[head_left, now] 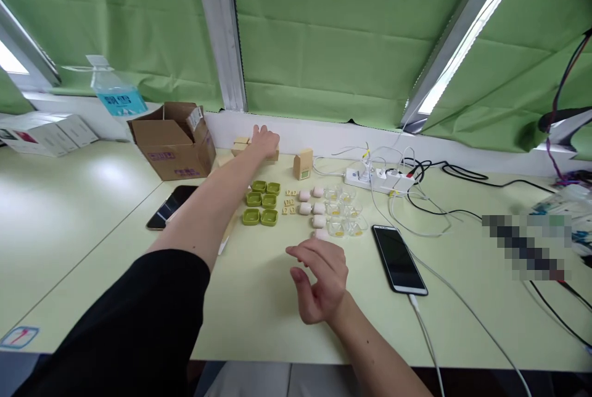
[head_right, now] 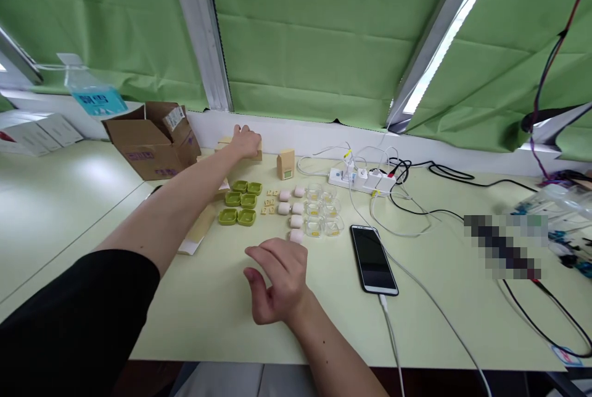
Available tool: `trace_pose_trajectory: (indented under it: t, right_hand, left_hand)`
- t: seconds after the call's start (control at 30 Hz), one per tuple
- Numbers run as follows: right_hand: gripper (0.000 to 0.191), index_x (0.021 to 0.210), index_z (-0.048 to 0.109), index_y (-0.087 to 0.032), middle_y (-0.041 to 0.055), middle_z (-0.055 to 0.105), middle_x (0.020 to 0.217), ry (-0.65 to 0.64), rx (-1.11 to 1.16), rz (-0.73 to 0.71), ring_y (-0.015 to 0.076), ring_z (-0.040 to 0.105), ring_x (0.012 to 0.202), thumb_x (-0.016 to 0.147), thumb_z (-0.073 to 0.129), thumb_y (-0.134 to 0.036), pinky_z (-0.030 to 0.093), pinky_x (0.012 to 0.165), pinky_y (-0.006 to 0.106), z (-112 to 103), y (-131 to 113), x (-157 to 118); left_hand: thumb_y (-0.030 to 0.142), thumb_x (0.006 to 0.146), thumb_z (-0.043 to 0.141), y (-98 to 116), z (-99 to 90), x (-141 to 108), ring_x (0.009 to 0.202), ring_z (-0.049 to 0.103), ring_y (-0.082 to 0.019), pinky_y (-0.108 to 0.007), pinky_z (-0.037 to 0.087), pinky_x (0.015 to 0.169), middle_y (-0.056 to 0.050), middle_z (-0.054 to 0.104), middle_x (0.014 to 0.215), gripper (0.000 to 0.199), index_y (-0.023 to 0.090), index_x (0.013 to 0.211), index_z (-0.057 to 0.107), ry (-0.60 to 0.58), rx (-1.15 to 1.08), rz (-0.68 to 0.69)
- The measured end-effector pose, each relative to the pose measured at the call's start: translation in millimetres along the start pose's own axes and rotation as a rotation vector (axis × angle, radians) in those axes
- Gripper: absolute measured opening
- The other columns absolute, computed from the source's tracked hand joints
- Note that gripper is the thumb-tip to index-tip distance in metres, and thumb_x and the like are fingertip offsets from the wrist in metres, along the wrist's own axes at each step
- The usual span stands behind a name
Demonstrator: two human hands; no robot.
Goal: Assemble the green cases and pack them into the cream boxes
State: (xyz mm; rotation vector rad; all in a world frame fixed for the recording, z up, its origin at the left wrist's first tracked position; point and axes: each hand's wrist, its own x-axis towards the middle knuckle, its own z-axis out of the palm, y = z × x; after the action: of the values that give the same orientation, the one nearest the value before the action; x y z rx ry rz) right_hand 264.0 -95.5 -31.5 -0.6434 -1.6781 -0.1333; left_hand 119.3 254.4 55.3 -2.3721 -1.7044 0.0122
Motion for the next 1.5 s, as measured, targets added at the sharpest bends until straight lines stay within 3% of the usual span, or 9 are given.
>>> trace_pose_trajectory:
  t: [0.13, 0.2, 0.4, 0.47, 0.67, 0.9, 1.17, 1.37, 1.5]
  right_hand:
    - [0.022, 0.112, 0.073, -0.015, 0.0077, 0.073, 0.082, -0.014, -0.033, -0.03, 0.021, 0.071, 0.07, 0.099, 0.056, -0.021, 0.052, 0.06, 0.035, 1.4, -0.4, 0.0]
    - [0.024, 0.113, 0.073, -0.015, 0.0072, 0.073, 0.081, -0.016, -0.026, -0.045, 0.0203, 0.07, 0.067, 0.099, 0.055, -0.021, 0.051, 0.058, 0.035, 1.4, -1.4, 0.9]
    - [0.028, 0.118, 0.071, -0.017, 0.0058, 0.07, 0.077, -0.031, 0.006, -0.065, 0.0196, 0.063, 0.058, 0.096, 0.054, -0.022, 0.042, 0.051, 0.035, 1.0, -6.7, 2.3]
    - [0.029, 0.118, 0.071, -0.017, 0.0058, 0.07, 0.077, -0.052, 0.016, -0.07, 0.0195, 0.062, 0.057, 0.095, 0.055, -0.021, 0.04, 0.05, 0.036, 2.1, -6.6, 1.4]
    - [0.027, 0.117, 0.069, -0.017, 0.0051, 0.069, 0.077, -0.084, 0.016, -0.091, 0.0185, 0.06, 0.056, 0.095, 0.055, -0.022, 0.037, 0.05, 0.035, 4.5, -3.2, -0.8]
    - [0.027, 0.118, 0.069, -0.015, 0.0065, 0.072, 0.08, -0.097, 0.004, -0.083, 0.0189, 0.062, 0.057, 0.096, 0.055, -0.021, 0.039, 0.052, 0.036, 3.1, -2.7, 0.9]
    - [0.027, 0.118, 0.068, -0.016, 0.0052, 0.07, 0.078, -0.112, -0.014, -0.084, 0.0188, 0.06, 0.055, 0.094, 0.056, -0.021, 0.036, 0.051, 0.036, 5.2, -0.7, -0.3]
    - [0.025, 0.116, 0.067, -0.017, 0.004, 0.07, 0.076, -0.143, -0.04, -0.097, 0.0182, 0.058, 0.055, 0.093, 0.056, -0.02, 0.033, 0.05, 0.035, 5.4, 5.5, -0.6]
    - [0.019, 0.111, 0.067, -0.019, 0.0026, 0.067, 0.072, -0.167, -0.06, -0.101, 0.0176, 0.054, 0.054, 0.095, 0.057, -0.02, 0.03, 0.053, 0.035, 5.1, 7.1, -0.7]
  left_hand:
    - [0.034, 0.09, 0.068, 5.0, 26.0, 12.2, 0.164, 0.026, -0.047, -0.067, 0.009, 0.131, -0.03, 0.057, 0.161, 0.064, 0.008, 0.149, 0.066, 0.107, 0.044, -0.028]
    - [0.038, 0.091, 0.068, 8.8, 32.6, 13.6, 0.165, 0.023, -0.047, -0.067, 0.01, 0.131, -0.029, 0.052, 0.165, 0.068, 0.01, 0.153, 0.063, 0.139, -0.008, -0.045]
    - [0.033, 0.083, 0.08, 25.0, 43.1, 10.2, 0.14, 0.057, -0.047, -0.059, 0.043, 0.116, -0.028, 0.072, 0.136, 0.057, 0.013, 0.137, 0.073, -0.132, -0.188, -0.059]
    - [0.035, 0.079, 0.085, 29.6, 48.2, 9.5, 0.137, 0.059, -0.048, -0.057, 0.048, 0.111, -0.028, 0.073, 0.133, 0.061, 0.015, 0.135, 0.074, -0.171, -0.203, -0.082]
    - [0.042, 0.079, 0.082, 39.2, 60.5, 17.4, 0.152, 0.046, -0.054, -0.065, 0.048, 0.112, -0.034, 0.062, 0.153, 0.086, 0.012, 0.156, 0.059, -0.2, -0.246, -0.191]
    - [0.036, 0.082, 0.078, 39.2, 65.4, 30.2, 0.151, 0.048, -0.053, -0.062, 0.046, 0.114, -0.041, 0.054, 0.159, 0.105, 0.002, 0.171, 0.034, -0.197, -0.285, -0.292]
    - [0.05, 0.087, 0.074, 35.7, 72.0, 31.4, 0.158, 0.04, -0.055, -0.064, 0.04, 0.119, -0.042, 0.04, 0.168, 0.11, 0.005, 0.175, 0.024, -0.149, -0.347, -0.325]
    - [0.044, 0.086, 0.078, 35.5, 60.6, 23.3, 0.159, 0.042, -0.053, -0.062, 0.04, 0.122, -0.04, 0.043, 0.168, 0.106, 0.006, 0.173, 0.031, -0.173, -0.394, -0.32]
    - [0.031, 0.085, 0.075, 40.1, 38.8, 3.1, 0.145, 0.059, -0.049, -0.057, 0.05, 0.114, -0.033, 0.064, 0.152, 0.075, 0.009, 0.155, 0.059, -0.17, -0.415, -0.261]
